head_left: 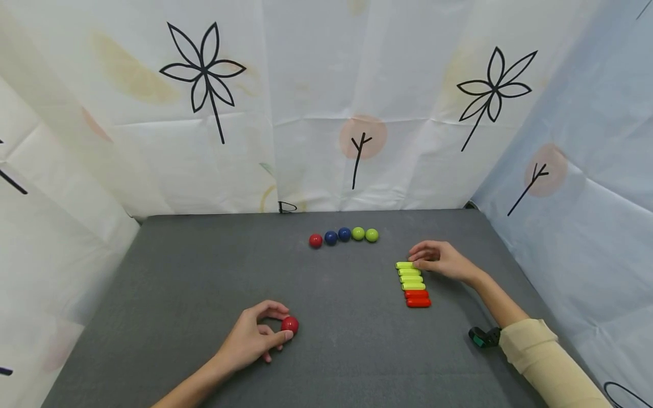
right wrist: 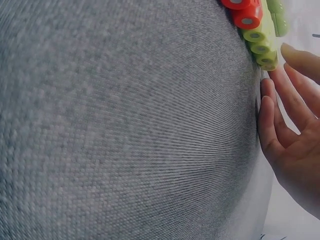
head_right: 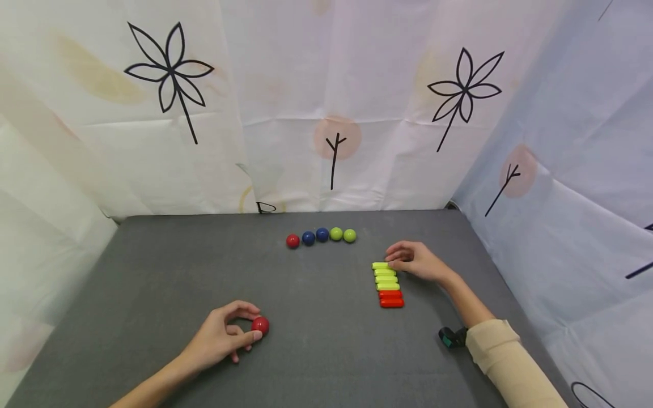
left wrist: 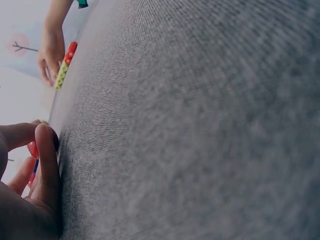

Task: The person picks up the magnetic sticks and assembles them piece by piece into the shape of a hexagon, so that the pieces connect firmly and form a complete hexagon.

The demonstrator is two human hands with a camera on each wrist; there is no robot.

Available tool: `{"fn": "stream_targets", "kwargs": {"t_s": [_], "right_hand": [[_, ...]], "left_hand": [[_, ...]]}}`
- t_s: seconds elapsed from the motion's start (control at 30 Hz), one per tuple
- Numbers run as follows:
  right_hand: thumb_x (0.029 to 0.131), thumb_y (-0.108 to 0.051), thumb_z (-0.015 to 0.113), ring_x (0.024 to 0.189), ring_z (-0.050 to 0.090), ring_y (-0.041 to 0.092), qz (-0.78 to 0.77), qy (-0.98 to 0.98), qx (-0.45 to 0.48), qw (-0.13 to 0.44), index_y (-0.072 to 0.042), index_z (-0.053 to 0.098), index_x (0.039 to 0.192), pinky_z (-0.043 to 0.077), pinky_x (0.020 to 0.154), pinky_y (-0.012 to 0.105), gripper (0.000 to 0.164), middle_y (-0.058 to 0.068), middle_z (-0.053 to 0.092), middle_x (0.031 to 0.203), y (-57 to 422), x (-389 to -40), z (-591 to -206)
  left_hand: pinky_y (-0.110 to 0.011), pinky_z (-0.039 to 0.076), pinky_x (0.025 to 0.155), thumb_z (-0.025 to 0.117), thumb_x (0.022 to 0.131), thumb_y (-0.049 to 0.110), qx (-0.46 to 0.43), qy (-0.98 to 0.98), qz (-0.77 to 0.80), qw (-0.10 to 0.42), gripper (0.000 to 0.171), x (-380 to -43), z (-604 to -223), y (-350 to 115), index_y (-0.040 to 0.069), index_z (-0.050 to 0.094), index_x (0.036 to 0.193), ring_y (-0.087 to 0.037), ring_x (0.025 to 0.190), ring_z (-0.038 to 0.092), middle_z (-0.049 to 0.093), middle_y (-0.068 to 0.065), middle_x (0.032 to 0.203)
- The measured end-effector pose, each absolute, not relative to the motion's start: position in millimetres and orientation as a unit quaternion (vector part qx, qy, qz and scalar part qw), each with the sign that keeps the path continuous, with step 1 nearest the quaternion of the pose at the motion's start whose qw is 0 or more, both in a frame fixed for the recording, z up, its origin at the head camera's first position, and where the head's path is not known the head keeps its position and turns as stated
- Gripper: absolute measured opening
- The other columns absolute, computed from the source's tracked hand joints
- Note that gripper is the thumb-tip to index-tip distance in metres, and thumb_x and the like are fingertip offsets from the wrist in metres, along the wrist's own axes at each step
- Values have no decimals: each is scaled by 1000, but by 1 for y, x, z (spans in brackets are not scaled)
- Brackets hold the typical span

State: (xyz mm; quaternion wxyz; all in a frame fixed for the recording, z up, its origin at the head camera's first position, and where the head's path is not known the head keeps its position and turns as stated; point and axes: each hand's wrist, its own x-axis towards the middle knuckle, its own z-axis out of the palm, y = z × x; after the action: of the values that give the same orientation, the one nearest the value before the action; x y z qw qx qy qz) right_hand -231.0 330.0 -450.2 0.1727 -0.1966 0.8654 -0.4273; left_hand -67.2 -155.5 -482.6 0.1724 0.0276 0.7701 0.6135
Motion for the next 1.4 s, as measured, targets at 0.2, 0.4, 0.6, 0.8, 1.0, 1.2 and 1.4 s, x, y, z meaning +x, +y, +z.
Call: {"fn": "stream_targets", "kwargs": {"t_s": [0.2,0.4,0.6,0.8,1.0,1.2,1.4], "right_hand": [[103,-7,72,104,76,11,-428,862,-210,170,7,68,130,57,83,22,31,25,78,121,330,-232,-452],[103,-6,72,102,75,8,-422,865,-220,158,7,69,127,57,84,20,28,24,79,120,331,-234,-454],[103,-8,75,98,74,5,-416,875,-207,135,6,72,124,59,83,21,26,24,78,118,329,-232,-453],[103,-11,75,98,75,7,-415,882,-187,122,4,73,124,61,84,22,26,22,78,118,324,-228,-444],[103,-10,75,101,77,12,-442,865,-208,117,5,72,125,62,87,22,27,24,77,120,304,-220,-428],[102,-9,76,104,78,28,-462,850,-221,123,3,74,123,62,88,23,24,23,77,120,274,-210,-420],[101,-10,77,102,78,25,-483,831,-237,141,0,75,120,63,89,24,22,21,79,118,236,-198,-419]], "left_hand": [[-37,59,50,90,89,15,12,769,614,177,50,-66,-484,-154,4,66,131,-17,65,71,72,-17,124],[-37,59,49,90,89,15,11,765,620,173,52,-67,-485,-155,2,64,132,-17,65,70,72,-18,124],[-36,60,50,90,90,14,5,760,627,169,54,-67,-485,-156,2,63,135,-17,65,71,72,-18,126],[-35,60,51,90,89,14,5,761,626,168,55,-66,-484,-155,1,63,135,-17,65,71,71,-19,126],[-35,61,52,91,89,15,-6,764,623,170,54,-66,-486,-155,4,64,134,-17,67,71,72,-18,124],[-36,61,52,91,88,15,-8,764,623,169,54,-67,-488,-154,5,64,134,-19,66,71,72,-17,124],[-35,60,51,90,90,14,4,760,628,167,56,-66,-489,-156,3,62,137,-18,66,71,72,-19,125]]}}
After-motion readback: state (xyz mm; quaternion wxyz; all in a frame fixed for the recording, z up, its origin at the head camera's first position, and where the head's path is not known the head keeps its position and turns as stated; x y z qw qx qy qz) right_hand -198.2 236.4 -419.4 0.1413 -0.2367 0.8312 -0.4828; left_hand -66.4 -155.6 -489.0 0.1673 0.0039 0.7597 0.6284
